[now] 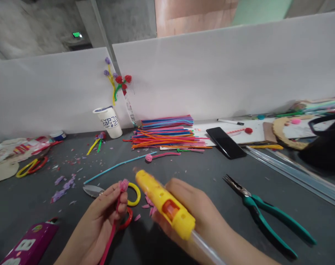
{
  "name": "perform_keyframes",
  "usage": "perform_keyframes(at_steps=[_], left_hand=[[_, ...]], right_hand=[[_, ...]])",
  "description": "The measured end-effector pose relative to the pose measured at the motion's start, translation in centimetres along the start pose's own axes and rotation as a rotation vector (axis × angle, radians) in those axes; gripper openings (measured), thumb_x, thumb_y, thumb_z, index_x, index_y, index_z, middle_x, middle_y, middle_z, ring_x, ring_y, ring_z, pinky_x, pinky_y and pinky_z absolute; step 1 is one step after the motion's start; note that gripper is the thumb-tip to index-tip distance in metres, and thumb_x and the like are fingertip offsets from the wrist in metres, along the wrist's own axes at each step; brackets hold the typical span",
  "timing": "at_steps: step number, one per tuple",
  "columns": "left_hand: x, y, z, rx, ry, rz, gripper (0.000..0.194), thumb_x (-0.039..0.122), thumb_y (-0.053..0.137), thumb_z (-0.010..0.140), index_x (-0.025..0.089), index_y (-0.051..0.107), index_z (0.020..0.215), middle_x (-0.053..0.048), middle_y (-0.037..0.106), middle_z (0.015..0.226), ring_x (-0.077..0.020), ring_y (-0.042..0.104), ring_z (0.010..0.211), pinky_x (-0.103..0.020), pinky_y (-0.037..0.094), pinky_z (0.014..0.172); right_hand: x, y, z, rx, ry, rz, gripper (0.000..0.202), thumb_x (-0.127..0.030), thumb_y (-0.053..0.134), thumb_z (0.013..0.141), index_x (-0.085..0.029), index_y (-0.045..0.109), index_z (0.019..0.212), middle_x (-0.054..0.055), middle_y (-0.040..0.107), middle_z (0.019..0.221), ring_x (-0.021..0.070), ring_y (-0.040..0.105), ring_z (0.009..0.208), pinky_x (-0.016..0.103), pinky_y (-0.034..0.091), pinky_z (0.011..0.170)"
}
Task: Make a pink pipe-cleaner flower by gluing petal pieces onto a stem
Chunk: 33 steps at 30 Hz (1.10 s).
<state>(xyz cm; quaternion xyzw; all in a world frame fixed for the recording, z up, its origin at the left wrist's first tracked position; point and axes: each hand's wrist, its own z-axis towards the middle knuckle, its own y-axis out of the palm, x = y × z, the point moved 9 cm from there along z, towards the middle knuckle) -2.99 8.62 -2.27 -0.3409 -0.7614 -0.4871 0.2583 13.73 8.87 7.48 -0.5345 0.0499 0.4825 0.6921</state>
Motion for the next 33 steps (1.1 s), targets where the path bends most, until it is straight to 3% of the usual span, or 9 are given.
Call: perform_keyframes(at_steps=[4, 11, 15, 19, 27, 33], left_hand=[[-0.9, -0.2, 0.2, 0.008, -0.072, -0.039, 0.016, 0.021, 0.077, 0.070, 0.012, 0.067, 0.079, 0.001, 0.060, 0.062, -0.0033, 0.049, 0.045, -0.013, 0.042, 0.045], [-1.2, -0.5, 0.1, 0.046, -0.082, -0.056, 0.011, 0.016, 0.073, 0.074, 0.012, 0.067, 0.081, 0.000, 0.059, 0.061, -0.0044, 0.049, 0.046, -0.014, 0.044, 0.047], [-1.1, -0.6, -0.1, 0.088, -0.072, -0.037, 0.007, 0.013, 0.070, 0.075, 0.011, 0.068, 0.081, -0.001, 0.059, 0.059, -0.0052, 0.051, 0.047, -0.013, 0.044, 0.046], [-1.2, -0.6, 0.0, 0.082, -0.072, -0.048, 0.015, 0.016, 0.075, 0.071, 0.011, 0.067, 0.083, 0.000, 0.060, 0.060, -0.0045, 0.049, 0.046, -0.014, 0.044, 0.047], [-1.4, -0.2, 0.0, 0.004, -0.079, -0.036, 0.021, 0.024, 0.076, 0.071, 0.013, 0.066, 0.086, 0.002, 0.059, 0.059, -0.0035, 0.047, 0.046, -0.014, 0.043, 0.049], [-1.3, -0.3, -0.1, 0.057, -0.090, -0.034, 0.030, 0.024, 0.084, 0.059, 0.013, 0.066, 0.080, 0.003, 0.059, 0.058, -0.0032, 0.046, 0.045, -0.013, 0.042, 0.046]], right_hand=[[-2.3, -0.4, -0.8, 0.107, -0.127, 0.003, 0.021, -0.024, 0.045, 0.087, -0.025, 0.054, 0.069, 0.001, 0.059, 0.063, 0.0169, 0.061, 0.057, 0.026, 0.049, 0.053], [-2.2, 0.7, -1.2, 0.137, -0.185, -0.046, 0.029, -0.023, 0.040, 0.086, -0.024, 0.059, 0.064, 0.002, 0.058, 0.056, 0.0169, 0.058, 0.048, 0.027, 0.045, 0.046], [-0.9, 1.9, -1.5, 0.084, -0.100, -0.112, 0.021, -0.020, 0.048, 0.081, -0.024, 0.059, 0.064, 0.002, 0.058, 0.059, 0.0180, 0.058, 0.052, 0.028, 0.046, 0.050], [-0.8, 2.8, -1.4, 0.035, -0.140, -0.088, 0.016, -0.021, 0.050, 0.076, -0.022, 0.053, 0.060, 0.001, 0.056, 0.055, 0.0155, 0.055, 0.046, 0.026, 0.041, 0.043], [-0.7, 3.0, -0.9, -0.089, -0.090, -0.114, 0.021, -0.023, 0.048, 0.079, -0.020, 0.047, 0.059, -0.003, 0.050, 0.051, 0.0090, 0.042, 0.040, 0.021, 0.036, 0.041], [-0.9, 3.5, -0.7, -0.142, -0.109, -0.108, 0.022, -0.022, 0.045, 0.081, -0.020, 0.044, 0.060, -0.003, 0.048, 0.052, 0.0082, 0.041, 0.041, 0.020, 0.033, 0.041]])
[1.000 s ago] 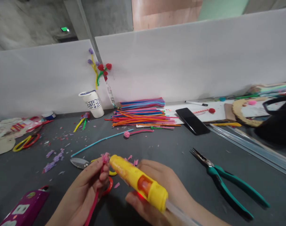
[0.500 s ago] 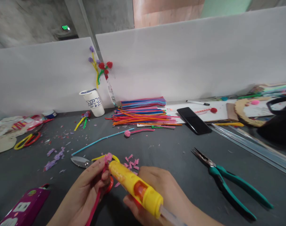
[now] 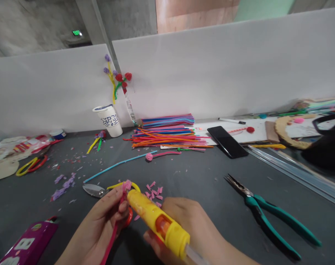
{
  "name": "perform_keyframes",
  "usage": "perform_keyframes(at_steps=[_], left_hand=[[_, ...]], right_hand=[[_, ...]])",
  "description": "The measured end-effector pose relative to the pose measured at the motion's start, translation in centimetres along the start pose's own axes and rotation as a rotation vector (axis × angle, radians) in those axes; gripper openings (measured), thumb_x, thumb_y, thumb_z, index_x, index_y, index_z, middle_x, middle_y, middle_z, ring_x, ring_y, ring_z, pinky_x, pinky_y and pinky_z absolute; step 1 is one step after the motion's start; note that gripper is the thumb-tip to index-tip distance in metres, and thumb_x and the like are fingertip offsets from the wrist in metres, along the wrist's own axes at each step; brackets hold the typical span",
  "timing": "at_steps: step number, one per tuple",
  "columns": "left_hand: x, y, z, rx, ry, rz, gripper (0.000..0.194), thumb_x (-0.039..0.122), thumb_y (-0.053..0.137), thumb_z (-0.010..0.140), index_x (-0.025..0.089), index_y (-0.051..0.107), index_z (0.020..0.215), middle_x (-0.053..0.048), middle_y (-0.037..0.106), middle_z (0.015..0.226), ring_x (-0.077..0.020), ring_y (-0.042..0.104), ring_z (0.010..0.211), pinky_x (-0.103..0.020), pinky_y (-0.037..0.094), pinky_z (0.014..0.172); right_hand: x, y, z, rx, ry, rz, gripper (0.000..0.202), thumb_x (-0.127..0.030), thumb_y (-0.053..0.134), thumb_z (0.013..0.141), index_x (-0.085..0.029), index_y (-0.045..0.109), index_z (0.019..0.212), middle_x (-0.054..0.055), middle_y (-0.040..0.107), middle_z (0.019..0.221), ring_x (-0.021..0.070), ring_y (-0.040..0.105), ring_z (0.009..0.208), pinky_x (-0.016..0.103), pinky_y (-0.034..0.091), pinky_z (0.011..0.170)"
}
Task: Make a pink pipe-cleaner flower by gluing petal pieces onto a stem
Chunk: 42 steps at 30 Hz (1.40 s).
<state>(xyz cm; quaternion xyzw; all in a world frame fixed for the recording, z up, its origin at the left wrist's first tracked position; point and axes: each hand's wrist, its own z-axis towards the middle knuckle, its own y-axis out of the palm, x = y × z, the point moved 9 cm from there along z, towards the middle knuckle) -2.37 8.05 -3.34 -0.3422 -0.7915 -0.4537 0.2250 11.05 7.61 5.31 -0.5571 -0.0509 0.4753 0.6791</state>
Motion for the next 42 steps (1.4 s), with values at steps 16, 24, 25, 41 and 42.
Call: perform_keyframes(at_steps=[16, 24, 25, 41, 42], left_hand=[[0.0, -0.1, -0.1, 0.001, 0.006, -0.001, 0.021, 0.021, 0.079, 0.066, 0.012, 0.067, 0.079, 0.002, 0.058, 0.063, -0.0037, 0.047, 0.046, -0.014, 0.043, 0.047], [0.0, 0.1, 0.2, -0.028, 0.004, 0.004, 0.022, 0.025, 0.081, 0.065, 0.013, 0.068, 0.078, 0.003, 0.057, 0.062, -0.0031, 0.045, 0.046, -0.014, 0.041, 0.048], [0.1, 0.1, 0.2, -0.023, 0.004, 0.003, 0.023, 0.025, 0.081, 0.064, 0.013, 0.068, 0.078, 0.003, 0.058, 0.062, -0.0031, 0.045, 0.046, -0.014, 0.042, 0.048], [0.1, 0.0, 0.1, -0.019, 0.001, -0.007, 0.022, 0.023, 0.080, 0.066, 0.013, 0.066, 0.078, 0.002, 0.057, 0.063, -0.0034, 0.046, 0.047, -0.014, 0.042, 0.048], [0.1, -0.1, 0.2, -0.018, 0.003, -0.006, 0.021, 0.023, 0.080, 0.066, 0.013, 0.065, 0.077, 0.002, 0.057, 0.063, -0.0034, 0.046, 0.046, -0.014, 0.042, 0.047]], right_hand=[[0.9, 0.6, -1.0, -0.068, 0.048, 0.006, 0.022, -0.026, 0.046, 0.086, -0.020, 0.053, 0.066, -0.002, 0.053, 0.058, 0.0111, 0.045, 0.047, 0.024, 0.037, 0.049], [0.9, 0.7, -0.8, -0.029, 0.015, -0.023, 0.024, -0.027, 0.045, 0.085, -0.020, 0.051, 0.062, -0.002, 0.052, 0.055, 0.0106, 0.044, 0.044, 0.024, 0.035, 0.047], [0.8, 0.7, -0.8, -0.017, -0.003, -0.040, 0.024, -0.027, 0.045, 0.084, -0.020, 0.051, 0.062, -0.002, 0.052, 0.054, 0.0105, 0.043, 0.044, 0.025, 0.034, 0.046], [0.7, 0.9, -1.2, 0.066, -0.043, -0.057, 0.025, -0.026, 0.043, 0.084, -0.021, 0.047, 0.060, -0.002, 0.050, 0.051, 0.0114, 0.043, 0.043, 0.026, 0.031, 0.043], [0.8, 0.8, -1.3, 0.093, -0.043, -0.043, 0.027, -0.027, 0.041, 0.085, -0.022, 0.047, 0.059, -0.002, 0.049, 0.051, 0.0117, 0.042, 0.043, 0.026, 0.030, 0.043]])
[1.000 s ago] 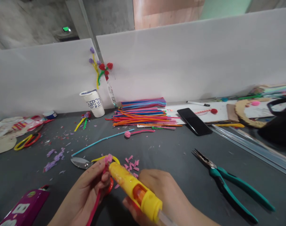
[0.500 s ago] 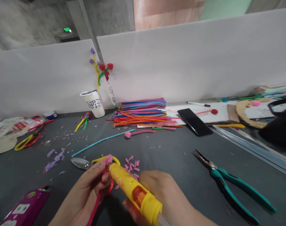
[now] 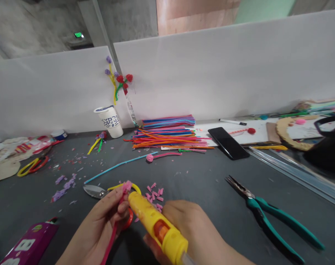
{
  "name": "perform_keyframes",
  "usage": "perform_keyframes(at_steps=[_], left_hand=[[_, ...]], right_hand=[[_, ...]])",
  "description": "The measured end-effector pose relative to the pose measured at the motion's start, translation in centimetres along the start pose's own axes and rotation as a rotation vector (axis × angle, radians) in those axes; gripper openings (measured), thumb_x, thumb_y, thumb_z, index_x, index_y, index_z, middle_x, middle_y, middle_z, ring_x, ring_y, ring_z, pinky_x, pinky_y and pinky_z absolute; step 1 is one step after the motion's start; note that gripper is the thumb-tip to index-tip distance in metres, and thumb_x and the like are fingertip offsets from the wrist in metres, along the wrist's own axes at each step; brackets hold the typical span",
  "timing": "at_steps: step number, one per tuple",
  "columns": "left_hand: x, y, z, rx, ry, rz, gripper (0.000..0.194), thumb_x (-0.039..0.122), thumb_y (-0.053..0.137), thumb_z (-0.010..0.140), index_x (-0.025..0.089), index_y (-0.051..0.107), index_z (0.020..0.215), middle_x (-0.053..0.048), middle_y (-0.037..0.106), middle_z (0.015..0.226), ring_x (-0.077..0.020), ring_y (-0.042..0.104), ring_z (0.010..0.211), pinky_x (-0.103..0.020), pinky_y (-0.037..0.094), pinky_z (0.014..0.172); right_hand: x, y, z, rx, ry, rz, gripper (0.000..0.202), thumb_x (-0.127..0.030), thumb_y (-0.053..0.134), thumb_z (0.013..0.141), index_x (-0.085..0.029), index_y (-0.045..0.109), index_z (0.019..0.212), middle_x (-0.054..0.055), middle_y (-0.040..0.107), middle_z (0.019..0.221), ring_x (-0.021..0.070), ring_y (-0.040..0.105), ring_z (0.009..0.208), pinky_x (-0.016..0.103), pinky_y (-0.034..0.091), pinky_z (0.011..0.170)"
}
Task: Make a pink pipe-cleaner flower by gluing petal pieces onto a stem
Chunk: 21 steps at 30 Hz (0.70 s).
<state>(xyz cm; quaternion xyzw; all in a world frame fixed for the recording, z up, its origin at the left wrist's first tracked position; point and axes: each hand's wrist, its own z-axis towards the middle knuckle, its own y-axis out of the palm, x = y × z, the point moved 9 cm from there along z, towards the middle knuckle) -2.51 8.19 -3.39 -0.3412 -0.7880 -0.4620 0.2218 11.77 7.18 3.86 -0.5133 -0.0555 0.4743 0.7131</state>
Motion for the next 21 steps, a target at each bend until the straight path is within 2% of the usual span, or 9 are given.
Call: perform_keyframes(at_steps=[3, 6, 9, 11, 14, 17, 19, 20, 21], left_hand=[[0.3, 0.0, 0.1, -0.015, 0.014, -0.001, 0.018, 0.023, 0.079, 0.068, 0.013, 0.065, 0.074, 0.003, 0.056, 0.059, -0.0034, 0.045, 0.046, -0.013, 0.042, 0.046], [0.9, -0.2, 0.1, -0.004, 0.043, 0.008, 0.012, 0.022, 0.074, 0.074, 0.013, 0.065, 0.076, 0.003, 0.054, 0.057, -0.0037, 0.046, 0.045, -0.012, 0.042, 0.045], [1.2, -0.4, 0.3, 0.018, 0.059, 0.006, 0.009, 0.018, 0.068, 0.079, 0.013, 0.067, 0.087, 0.002, 0.055, 0.059, -0.0037, 0.047, 0.046, -0.012, 0.044, 0.045], [1.3, -0.4, 0.4, 0.020, 0.054, 0.001, 0.012, 0.015, 0.067, 0.080, 0.012, 0.067, 0.091, 0.001, 0.056, 0.062, -0.0036, 0.047, 0.046, -0.013, 0.044, 0.045], [1.2, -0.4, 0.5, 0.029, 0.047, -0.011, 0.012, 0.014, 0.067, 0.079, 0.011, 0.067, 0.091, 0.001, 0.057, 0.062, -0.0036, 0.047, 0.046, -0.012, 0.045, 0.045], [1.2, -0.4, 0.6, 0.022, 0.041, -0.018, 0.011, 0.013, 0.068, 0.078, 0.010, 0.068, 0.088, 0.001, 0.057, 0.060, -0.0035, 0.048, 0.046, -0.011, 0.043, 0.044], [1.0, -0.3, 0.7, -0.008, 0.021, -0.005, 0.010, 0.015, 0.069, 0.078, 0.011, 0.069, 0.087, 0.001, 0.057, 0.059, -0.0035, 0.048, 0.046, -0.011, 0.043, 0.044], [1.0, -0.2, 0.8, -0.028, 0.012, 0.005, 0.008, 0.017, 0.069, 0.078, 0.013, 0.069, 0.085, 0.002, 0.056, 0.059, -0.0035, 0.047, 0.046, -0.011, 0.044, 0.044], [1.0, -0.2, 0.8, -0.046, 0.013, 0.011, 0.007, 0.017, 0.069, 0.078, 0.013, 0.069, 0.084, 0.002, 0.056, 0.059, -0.0037, 0.047, 0.046, -0.011, 0.044, 0.044]], right_hand=[[0.1, -0.5, 0.1, 0.013, 0.017, 0.013, 0.031, -0.029, 0.039, 0.088, -0.021, 0.047, 0.059, -0.001, 0.049, 0.053, 0.0115, 0.042, 0.045, 0.026, 0.028, 0.044], [1.1, -0.6, 0.7, -0.117, 0.086, -0.110, 0.023, -0.025, 0.047, 0.087, -0.019, 0.053, 0.065, 0.001, 0.054, 0.061, 0.0140, 0.049, 0.051, 0.026, 0.032, 0.048], [3.8, -0.8, 0.7, -0.214, 0.189, -0.348, 0.002, -0.016, 0.058, 0.076, -0.018, 0.059, 0.077, 0.006, 0.061, 0.078, 0.0231, 0.059, 0.071, 0.032, 0.040, 0.061], [5.9, -0.5, 0.2, -0.299, 0.221, -0.477, 0.013, -0.010, 0.061, 0.071, -0.017, 0.060, 0.082, 0.008, 0.063, 0.085, 0.0268, 0.060, 0.081, 0.034, 0.042, 0.067], [7.8, 0.1, -0.7, -0.416, 0.224, -0.546, 0.013, -0.010, 0.062, 0.072, -0.017, 0.060, 0.082, 0.008, 0.064, 0.087, 0.0268, 0.061, 0.081, 0.035, 0.042, 0.067], [7.1, 0.1, -0.3, -0.438, 0.197, -0.542, 0.017, -0.015, 0.066, 0.072, -0.017, 0.062, 0.089, 0.007, 0.063, 0.089, 0.0271, 0.061, 0.080, 0.036, 0.043, 0.067], [5.4, 0.3, 0.8, -0.404, 0.166, -0.517, 0.015, -0.016, 0.067, 0.076, -0.017, 0.063, 0.090, 0.007, 0.063, 0.089, 0.0270, 0.060, 0.082, 0.036, 0.043, 0.068], [4.1, 0.7, 1.4, -0.396, 0.123, -0.480, 0.005, -0.015, 0.065, 0.079, -0.017, 0.062, 0.083, 0.006, 0.063, 0.084, 0.0247, 0.060, 0.079, 0.035, 0.043, 0.068], [2.6, 1.4, 2.1, -0.400, 0.048, -0.439, 0.005, -0.012, 0.063, 0.080, -0.017, 0.062, 0.080, 0.005, 0.064, 0.081, 0.0227, 0.060, 0.077, 0.033, 0.043, 0.068]])
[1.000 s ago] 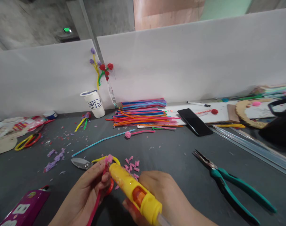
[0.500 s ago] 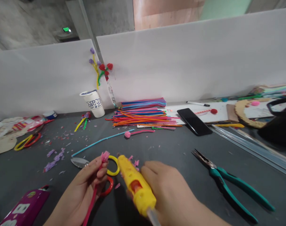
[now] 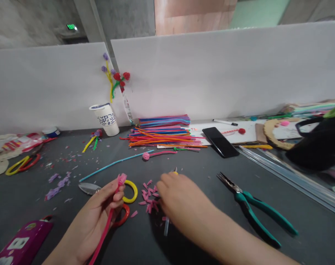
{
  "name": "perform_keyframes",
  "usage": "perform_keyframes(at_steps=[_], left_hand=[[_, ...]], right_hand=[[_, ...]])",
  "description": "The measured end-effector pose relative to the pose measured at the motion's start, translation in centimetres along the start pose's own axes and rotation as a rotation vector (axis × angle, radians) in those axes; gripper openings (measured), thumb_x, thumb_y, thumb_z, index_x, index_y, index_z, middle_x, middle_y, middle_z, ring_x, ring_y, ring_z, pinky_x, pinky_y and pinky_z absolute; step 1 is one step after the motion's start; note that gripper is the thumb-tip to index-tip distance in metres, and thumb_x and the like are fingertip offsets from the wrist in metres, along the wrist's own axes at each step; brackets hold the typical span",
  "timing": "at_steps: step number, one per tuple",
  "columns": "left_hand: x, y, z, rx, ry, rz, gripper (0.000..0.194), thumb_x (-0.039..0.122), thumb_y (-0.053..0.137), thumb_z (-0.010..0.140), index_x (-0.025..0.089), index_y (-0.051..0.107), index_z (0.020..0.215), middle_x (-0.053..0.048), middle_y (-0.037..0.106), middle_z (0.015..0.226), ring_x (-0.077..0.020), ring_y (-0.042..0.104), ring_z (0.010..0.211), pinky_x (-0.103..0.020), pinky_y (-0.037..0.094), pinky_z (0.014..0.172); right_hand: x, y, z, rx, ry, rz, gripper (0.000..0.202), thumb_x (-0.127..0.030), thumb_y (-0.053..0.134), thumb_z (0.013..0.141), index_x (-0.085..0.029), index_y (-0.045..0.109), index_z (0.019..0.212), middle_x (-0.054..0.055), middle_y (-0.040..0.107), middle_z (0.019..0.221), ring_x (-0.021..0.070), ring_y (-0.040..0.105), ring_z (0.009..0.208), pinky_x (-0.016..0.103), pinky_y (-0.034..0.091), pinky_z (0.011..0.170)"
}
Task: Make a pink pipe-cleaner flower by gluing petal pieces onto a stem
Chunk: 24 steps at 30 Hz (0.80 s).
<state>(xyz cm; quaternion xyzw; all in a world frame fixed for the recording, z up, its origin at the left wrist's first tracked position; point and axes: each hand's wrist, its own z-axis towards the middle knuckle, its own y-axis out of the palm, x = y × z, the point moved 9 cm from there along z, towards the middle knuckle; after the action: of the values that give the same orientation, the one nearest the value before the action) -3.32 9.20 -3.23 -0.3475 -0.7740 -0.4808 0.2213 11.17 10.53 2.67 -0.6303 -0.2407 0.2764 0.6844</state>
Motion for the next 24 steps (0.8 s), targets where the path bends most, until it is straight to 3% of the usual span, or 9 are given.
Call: perform_keyframes(at_steps=[2, 4, 11, 15, 20, 24], left_hand=[[0.3, 0.1, 0.1, -0.019, 0.025, 0.005, 0.004, 0.017, 0.067, 0.080, 0.013, 0.069, 0.081, 0.002, 0.057, 0.059, -0.0039, 0.048, 0.047, -0.011, 0.044, 0.045], [0.6, 0.1, 0.1, -0.012, 0.052, 0.004, 0.005, 0.014, 0.065, 0.081, 0.012, 0.069, 0.081, 0.001, 0.057, 0.059, -0.0039, 0.049, 0.047, -0.011, 0.044, 0.045], [0.7, 0.5, -0.2, 0.026, 0.047, -0.049, 0.014, 0.004, 0.058, 0.082, 0.006, 0.070, 0.078, -0.002, 0.059, 0.059, -0.0038, 0.051, 0.046, -0.011, 0.045, 0.044], [0.6, 0.3, 0.0, 0.033, 0.047, -0.048, 0.012, 0.005, 0.060, 0.081, 0.007, 0.071, 0.080, -0.002, 0.060, 0.059, -0.0039, 0.052, 0.046, -0.011, 0.045, 0.045], [0.4, 0.0, 0.3, 0.015, 0.026, -0.008, 0.008, 0.013, 0.068, 0.078, 0.010, 0.072, 0.084, 0.000, 0.060, 0.059, -0.0038, 0.051, 0.046, -0.011, 0.044, 0.044], [-0.2, 0.1, 0.2, -0.015, 0.002, -0.006, 0.012, 0.019, 0.077, 0.070, 0.012, 0.071, 0.076, 0.002, 0.059, 0.056, -0.0029, 0.049, 0.045, -0.011, 0.044, 0.046]], right_hand=[[-3.4, 0.2, 1.0, -0.027, -0.193, 0.033, 0.010, -0.008, 0.059, 0.083, -0.015, 0.064, 0.088, 0.006, 0.066, 0.088, 0.0202, 0.061, 0.078, 0.031, 0.044, 0.070], [-5.3, 0.6, 1.9, -0.063, -0.281, 0.017, 0.014, -0.006, 0.057, 0.082, -0.013, 0.065, 0.091, 0.007, 0.068, 0.092, 0.0212, 0.061, 0.085, 0.032, 0.045, 0.074], [-6.3, 2.5, 3.9, -0.103, -0.252, 0.019, 0.013, -0.006, 0.058, 0.081, -0.010, 0.068, 0.089, 0.012, 0.069, 0.088, 0.0247, 0.060, 0.084, 0.034, 0.046, 0.070], [-6.0, 3.3, 4.3, -0.094, -0.202, 0.117, 0.017, -0.002, 0.056, 0.081, -0.009, 0.068, 0.091, 0.014, 0.070, 0.090, 0.0255, 0.062, 0.087, 0.035, 0.045, 0.077], [-3.3, 1.7, 4.1, -0.050, -0.056, 0.366, 0.017, -0.007, 0.051, 0.086, -0.013, 0.063, 0.096, 0.005, 0.070, 0.085, 0.0140, 0.064, 0.071, 0.021, 0.047, 0.063], [-1.6, 0.6, 3.1, -0.062, 0.031, 0.867, 0.025, -0.008, 0.048, 0.087, -0.020, 0.065, 0.101, 0.000, 0.066, 0.094, 0.0090, 0.061, 0.071, 0.017, 0.047, 0.064]])
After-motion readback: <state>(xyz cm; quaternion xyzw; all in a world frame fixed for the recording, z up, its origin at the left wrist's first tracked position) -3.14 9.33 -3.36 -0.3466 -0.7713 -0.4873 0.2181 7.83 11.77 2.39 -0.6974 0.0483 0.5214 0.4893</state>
